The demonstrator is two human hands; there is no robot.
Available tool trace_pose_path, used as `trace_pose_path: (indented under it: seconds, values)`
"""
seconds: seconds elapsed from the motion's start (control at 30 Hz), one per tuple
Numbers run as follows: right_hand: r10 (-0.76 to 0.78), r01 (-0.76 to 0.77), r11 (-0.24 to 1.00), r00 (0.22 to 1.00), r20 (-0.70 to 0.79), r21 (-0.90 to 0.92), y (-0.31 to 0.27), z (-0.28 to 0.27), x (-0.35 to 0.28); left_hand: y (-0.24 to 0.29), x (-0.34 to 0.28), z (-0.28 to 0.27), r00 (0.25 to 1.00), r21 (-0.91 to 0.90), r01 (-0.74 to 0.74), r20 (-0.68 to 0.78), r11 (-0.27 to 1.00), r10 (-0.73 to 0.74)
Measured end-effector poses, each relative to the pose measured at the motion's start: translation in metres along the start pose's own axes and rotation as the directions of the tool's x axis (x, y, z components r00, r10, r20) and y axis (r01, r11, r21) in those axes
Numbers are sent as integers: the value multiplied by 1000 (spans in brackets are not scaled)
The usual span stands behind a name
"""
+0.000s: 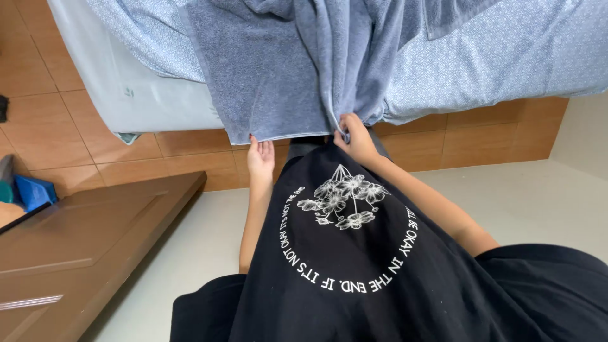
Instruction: Folding a grey towel and then looping it onto a plastic hanger for organization.
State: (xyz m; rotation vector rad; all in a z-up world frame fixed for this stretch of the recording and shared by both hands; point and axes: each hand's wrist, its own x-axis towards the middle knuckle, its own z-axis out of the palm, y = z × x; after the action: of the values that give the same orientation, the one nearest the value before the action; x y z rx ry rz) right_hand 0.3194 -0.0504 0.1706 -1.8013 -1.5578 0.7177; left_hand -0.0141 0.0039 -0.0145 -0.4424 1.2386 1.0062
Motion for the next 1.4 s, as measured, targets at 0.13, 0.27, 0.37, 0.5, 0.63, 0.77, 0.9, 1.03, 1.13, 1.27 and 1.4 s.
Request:
trace_pose_path:
  seconds: [0.13, 0.27, 0.37, 0.5, 0.63, 0.77, 0.9, 1.03, 1.13, 1.27, 1.4]
  values:
    - [362, -297, 887, 923, -132, 354, 36, 12, -1, 34, -4, 21, 991, -99, -131, 25, 986, 134]
    - [722, -439, 611, 650, -236, 659, 83, -12, 1, 79, -29, 34, 973, -146, -224, 24, 964, 230]
    - [839, -549, 325, 543, 33, 770, 129, -15, -13, 83, -25, 30, 971, -107, -231, 39, 967, 236]
    - [808, -639, 164, 524, 269, 751, 144, 19, -15, 74, -22, 22, 983, -103, -185, -31, 977, 183]
    - [750, -638, -73, 471, 465, 766, 114, 34, 5, 72, -25, 23, 991, -165, -134, -37, 977, 130]
    - [746, -555, -301, 369, 554, 776, 103, 49, 9, 86, -68, 55, 990, -132, -143, -28, 981, 140]
    - [680, -500, -419, 381, 627, 758, 117, 76, -4, 112, -110, 81, 985, -100, -170, -20, 980, 169]
    - [653, -400, -413, 496, 572, 818, 121, 78, 12, 139, -137, 89, 975, -97, -223, -38, 970, 221]
    - [616, -353, -460, 534, 579, 815, 92, 70, 41, 156, -157, 93, 963, -106, -269, -22, 957, 268]
    - [573, -159, -586, 612, 545, 794, 86, 74, 75, 174, -181, 86, 951, -130, -307, -15, 943, 308]
    - [603, -100, -559, 632, 486, 823, 102, 77, 114, 174, -206, 87, 938, -108, -347, -33, 932, 345]
